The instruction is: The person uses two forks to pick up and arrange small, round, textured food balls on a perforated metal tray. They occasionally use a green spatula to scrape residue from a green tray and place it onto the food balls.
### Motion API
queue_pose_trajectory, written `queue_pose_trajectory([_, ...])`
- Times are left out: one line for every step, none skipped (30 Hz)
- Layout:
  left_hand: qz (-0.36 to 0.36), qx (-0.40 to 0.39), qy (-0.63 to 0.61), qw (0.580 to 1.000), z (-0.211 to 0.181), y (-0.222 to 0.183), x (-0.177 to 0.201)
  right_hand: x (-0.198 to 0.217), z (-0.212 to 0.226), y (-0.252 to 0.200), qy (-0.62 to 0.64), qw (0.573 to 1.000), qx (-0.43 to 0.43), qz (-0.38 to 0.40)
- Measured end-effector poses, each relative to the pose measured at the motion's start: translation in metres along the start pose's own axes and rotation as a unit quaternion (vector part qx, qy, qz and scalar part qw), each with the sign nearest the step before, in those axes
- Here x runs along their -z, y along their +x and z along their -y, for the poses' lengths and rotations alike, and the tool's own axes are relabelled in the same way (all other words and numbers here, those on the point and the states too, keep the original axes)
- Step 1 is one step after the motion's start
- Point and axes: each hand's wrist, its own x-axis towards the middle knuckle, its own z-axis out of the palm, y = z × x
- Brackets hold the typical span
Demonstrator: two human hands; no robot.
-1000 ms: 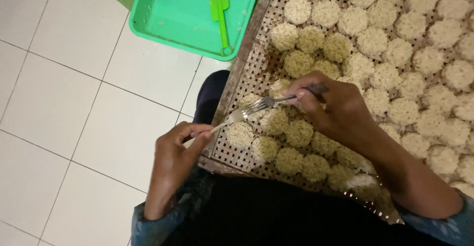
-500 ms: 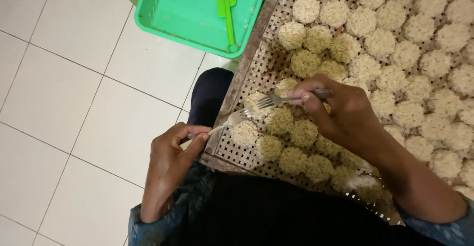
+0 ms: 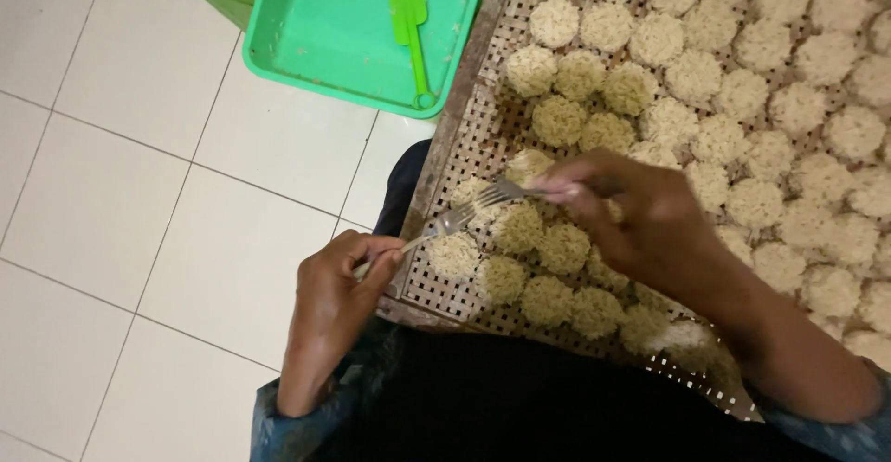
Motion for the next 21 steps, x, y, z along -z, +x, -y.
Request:
queue_pose_trajectory([0.002, -0.003, 0.001, 1.000, 0.000, -0.002, 0.004, -0.003, -0.001, -0.001, -0.001, 1.000, -0.001, -0.003])
queue_pose_trajectory([0.001, -0.013, -0.015, 1.000, -0.002, -0.002, 0.008, -0.004, -0.003, -0.001, 0.005, 1.000, -0.001, -0.014])
queue_pose_trajectory([-0.001, -0.024, -0.030, 0.999, -0.006, -0.003, 0.012, -0.004, -0.004, -0.001, 0.011, 1.000, 0.000, -0.025])
queue_pose_trajectory([0.004, -0.042, -0.032, 0.999, -0.008, 0.002, 0.014, 0.003, -0.008, 0.001, -0.002, 0.999, 0.001, -0.039])
queue_pose_trajectory([-0.014, -0.030, -0.021, 0.999, -0.011, 0.008, 0.016, 0.010, -0.011, 0.002, 0.000, 0.999, -0.037, -0.018])
queue_pose_trajectory([-0.033, -0.015, -0.009, 0.999, -0.012, 0.011, 0.018, 0.016, -0.015, 0.002, 0.005, 0.997, -0.075, 0.004])
queue_pose_trajectory([-0.029, -0.030, -0.011, 0.999, -0.020, 0.023, 0.017, 0.028, -0.028, 0.005, -0.004, 0.997, -0.076, -0.008])
queue_pose_trajectory([-0.037, -0.081, -0.005, 0.996, -0.028, 0.034, 0.017, 0.039, -0.042, 0.009, 0.041, 0.996, 0.016, -0.078])
queue_pose_trajectory([-0.045, -0.133, 0.000, 0.990, -0.035, 0.045, 0.017, 0.050, -0.055, 0.013, 0.084, 0.980, 0.109, -0.144])
queue_pose_trajectory([-0.045, -0.143, -0.002, 0.989, -0.040, 0.063, 0.011, 0.067, -0.055, 0.021, 0.077, 0.979, 0.113, -0.150])
queue_pose_trajectory([-0.052, -0.211, -0.004, 0.976, -0.045, 0.081, 0.006, 0.083, -0.054, 0.028, -0.034, 0.980, 0.011, -0.195])
queue_pose_trajectory([-0.056, -0.276, -0.006, 0.959, -0.050, 0.098, 0.000, 0.098, -0.054, 0.034, -0.141, 0.957, -0.093, -0.235])
queue_pose_trajectory([-0.054, -0.284, -0.008, 0.957, -0.058, 0.118, -0.007, 0.106, -0.072, 0.043, -0.146, 0.955, -0.093, -0.241])
queue_pose_trajectory([-0.060, -0.319, 0.018, 0.946, -0.066, 0.136, -0.014, 0.113, -0.091, 0.050, -0.141, 0.947, -0.069, -0.279])
queue_pose_trajectory([-0.066, -0.354, 0.045, 0.932, -0.073, 0.155, -0.022, 0.121, -0.109, 0.057, -0.135, 0.938, -0.044, -0.316])
queue_pose_trajectory([-0.063, -0.360, 0.041, 0.930, -0.085, 0.170, -0.033, 0.122, -0.127, 0.065, -0.141, 0.936, -0.045, -0.320])
queue_pose_trajectory([-0.050, -0.322, 0.048, 0.944, -0.097, 0.185, -0.044, 0.123, -0.144, 0.074, -0.124, 0.931, -0.068, -0.336])
queue_pose_trajectory([-0.039, -0.283, 0.057, 0.957, -0.108, 0.200, -0.054, 0.123, -0.162, 0.084, -0.105, 0.926, -0.090, -0.350])
queue_pose_trajectory([-0.038, -0.287, 0.055, 0.956, -0.108, 0.217, -0.065, 0.118, -0.169, 0.091, -0.109, 0.925, -0.089, -0.353])
queue_pose_trajectory([-0.065, -0.334, 0.046, 0.939, -0.109, 0.234, -0.077, 0.113, -0.175, 0.099, -0.099, 0.926, -0.111, -0.347])
queue_pose_trajectory([-0.092, -0.381, 0.036, 0.919, -0.110, 0.251, -0.089, 0.108, -0.182, 0.107, -0.089, 0.927, -0.133, -0.340])
